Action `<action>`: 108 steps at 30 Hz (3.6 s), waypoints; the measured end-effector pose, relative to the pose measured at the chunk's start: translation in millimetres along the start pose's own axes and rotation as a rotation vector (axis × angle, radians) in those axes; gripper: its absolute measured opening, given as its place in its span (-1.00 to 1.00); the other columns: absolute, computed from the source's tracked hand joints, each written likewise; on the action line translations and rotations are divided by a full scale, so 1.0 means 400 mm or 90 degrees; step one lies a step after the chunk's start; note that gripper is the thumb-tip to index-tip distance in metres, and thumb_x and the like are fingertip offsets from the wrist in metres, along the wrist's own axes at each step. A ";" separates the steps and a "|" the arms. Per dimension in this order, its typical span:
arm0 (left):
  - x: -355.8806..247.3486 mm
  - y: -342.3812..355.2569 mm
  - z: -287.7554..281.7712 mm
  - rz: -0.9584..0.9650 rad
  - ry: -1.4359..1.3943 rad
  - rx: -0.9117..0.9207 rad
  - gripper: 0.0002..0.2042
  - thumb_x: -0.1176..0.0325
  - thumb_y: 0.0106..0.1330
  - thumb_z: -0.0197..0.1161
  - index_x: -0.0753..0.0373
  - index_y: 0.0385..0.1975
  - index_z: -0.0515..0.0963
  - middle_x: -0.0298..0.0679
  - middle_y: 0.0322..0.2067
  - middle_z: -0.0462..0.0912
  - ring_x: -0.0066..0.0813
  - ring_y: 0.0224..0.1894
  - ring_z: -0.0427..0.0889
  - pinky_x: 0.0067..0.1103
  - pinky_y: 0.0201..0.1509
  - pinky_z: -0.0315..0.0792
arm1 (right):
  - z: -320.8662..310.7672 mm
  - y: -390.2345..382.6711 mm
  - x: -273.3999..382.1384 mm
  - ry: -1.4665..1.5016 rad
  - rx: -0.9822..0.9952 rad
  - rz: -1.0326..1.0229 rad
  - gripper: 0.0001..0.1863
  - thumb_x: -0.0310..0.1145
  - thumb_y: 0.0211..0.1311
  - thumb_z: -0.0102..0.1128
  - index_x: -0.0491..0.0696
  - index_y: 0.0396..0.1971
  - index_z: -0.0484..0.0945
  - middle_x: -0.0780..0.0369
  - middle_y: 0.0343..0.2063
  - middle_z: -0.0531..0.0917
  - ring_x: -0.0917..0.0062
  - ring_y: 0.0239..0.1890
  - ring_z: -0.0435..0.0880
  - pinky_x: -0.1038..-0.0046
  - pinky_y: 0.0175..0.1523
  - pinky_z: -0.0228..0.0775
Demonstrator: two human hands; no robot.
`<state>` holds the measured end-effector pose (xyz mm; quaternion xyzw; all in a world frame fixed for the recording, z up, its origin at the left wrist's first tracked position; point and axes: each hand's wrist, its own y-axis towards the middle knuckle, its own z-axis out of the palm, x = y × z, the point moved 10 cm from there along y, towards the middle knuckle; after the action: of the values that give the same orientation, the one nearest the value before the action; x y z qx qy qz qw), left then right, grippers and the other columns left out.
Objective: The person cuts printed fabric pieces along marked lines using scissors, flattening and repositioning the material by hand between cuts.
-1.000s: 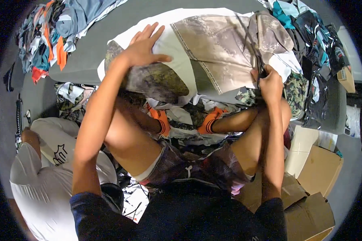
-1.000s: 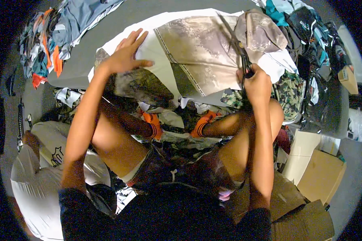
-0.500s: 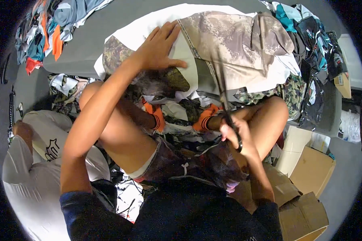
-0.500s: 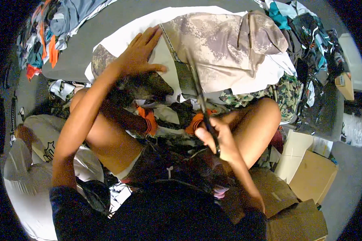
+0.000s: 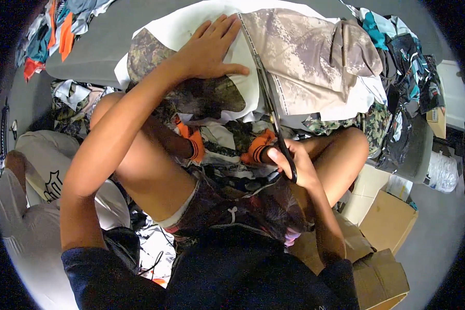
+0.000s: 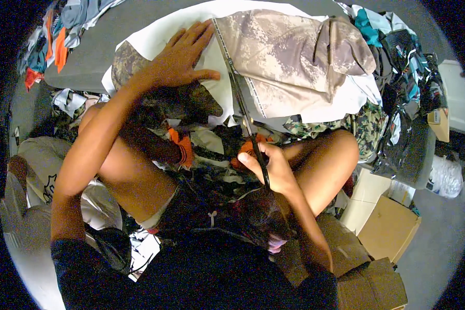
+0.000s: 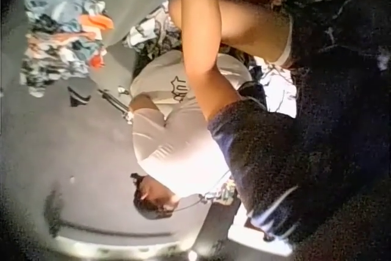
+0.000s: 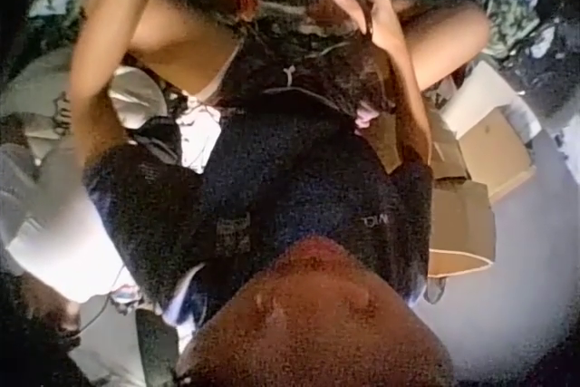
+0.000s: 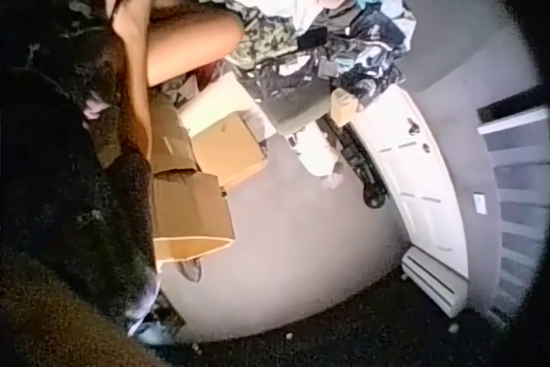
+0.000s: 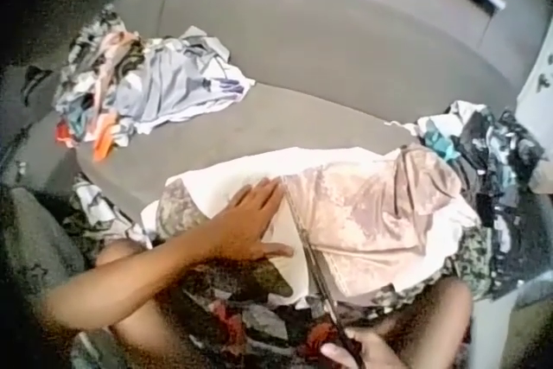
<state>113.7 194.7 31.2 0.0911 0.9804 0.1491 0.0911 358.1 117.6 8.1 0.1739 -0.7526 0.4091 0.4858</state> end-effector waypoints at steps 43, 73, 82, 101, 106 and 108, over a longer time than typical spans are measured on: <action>0.009 0.002 0.019 -0.010 0.033 0.032 -0.01 -0.55 0.00 -0.04 -0.10 0.40 0.02 -0.11 0.42 -0.04 -0.15 0.45 -0.06 -0.24 0.45 -0.14 | 0.011 0.031 0.060 -0.039 -0.039 0.001 -0.59 -0.13 0.25 0.20 -0.03 -0.70 0.39 0.36 -0.85 0.37 0.71 -0.84 0.29 0.67 -0.70 0.11; 0.018 0.001 0.013 -0.028 0.031 0.017 0.20 -0.57 -0.05 -0.01 0.44 0.35 -0.04 0.04 0.39 -0.01 -0.18 0.45 -0.06 -0.29 0.46 -0.18 | 0.003 0.073 0.031 0.033 -0.019 0.073 -0.58 -0.07 0.25 0.22 -0.03 -0.68 0.44 0.39 -0.84 0.35 0.72 -0.84 0.26 0.66 -0.72 0.08; 0.020 0.003 0.021 -0.027 0.033 0.039 0.21 -0.58 -0.06 -0.02 0.45 0.35 -0.04 0.05 0.39 -0.02 -0.16 0.45 -0.06 -0.27 0.46 -0.19 | 0.011 0.071 0.042 0.036 -0.025 0.084 -0.56 -0.07 0.25 0.22 -0.02 -0.71 0.41 0.40 -0.84 0.35 0.72 -0.84 0.24 0.65 -0.72 0.07; 0.016 0.000 0.018 -0.054 0.050 0.068 0.10 -0.55 -0.07 0.04 0.11 0.41 -0.03 -0.01 0.40 -0.02 -0.17 0.46 -0.06 -0.26 0.46 -0.18 | 0.012 0.068 0.049 -0.012 -0.029 0.062 -0.54 -0.10 0.28 0.17 -0.03 -0.74 0.36 0.38 -0.85 0.35 0.72 -0.85 0.27 0.66 -0.72 0.10; 0.019 -0.004 0.014 -0.049 0.034 0.047 0.10 -0.55 -0.06 0.03 0.08 0.41 -0.03 0.00 0.40 -0.02 -0.16 0.45 -0.06 -0.24 0.45 -0.19 | 0.017 0.059 0.057 -0.030 -0.007 0.076 -0.55 -0.08 0.29 0.15 -0.03 -0.70 0.36 0.36 -0.84 0.37 0.71 -0.84 0.30 0.66 -0.71 0.13; 0.026 -0.006 0.014 -0.049 0.030 0.040 0.10 -0.55 -0.06 0.03 0.08 0.41 -0.03 0.00 0.40 -0.02 -0.16 0.45 -0.06 -0.24 0.45 -0.19 | 0.016 0.051 0.055 -0.035 0.000 0.080 -0.55 -0.07 0.29 0.15 -0.03 -0.70 0.36 0.36 -0.84 0.37 0.71 -0.84 0.30 0.66 -0.70 0.13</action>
<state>104.3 196.4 23.6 0.0524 0.9893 0.1167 0.0704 330.4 127.8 16.8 0.1377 -0.7751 0.4336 0.4385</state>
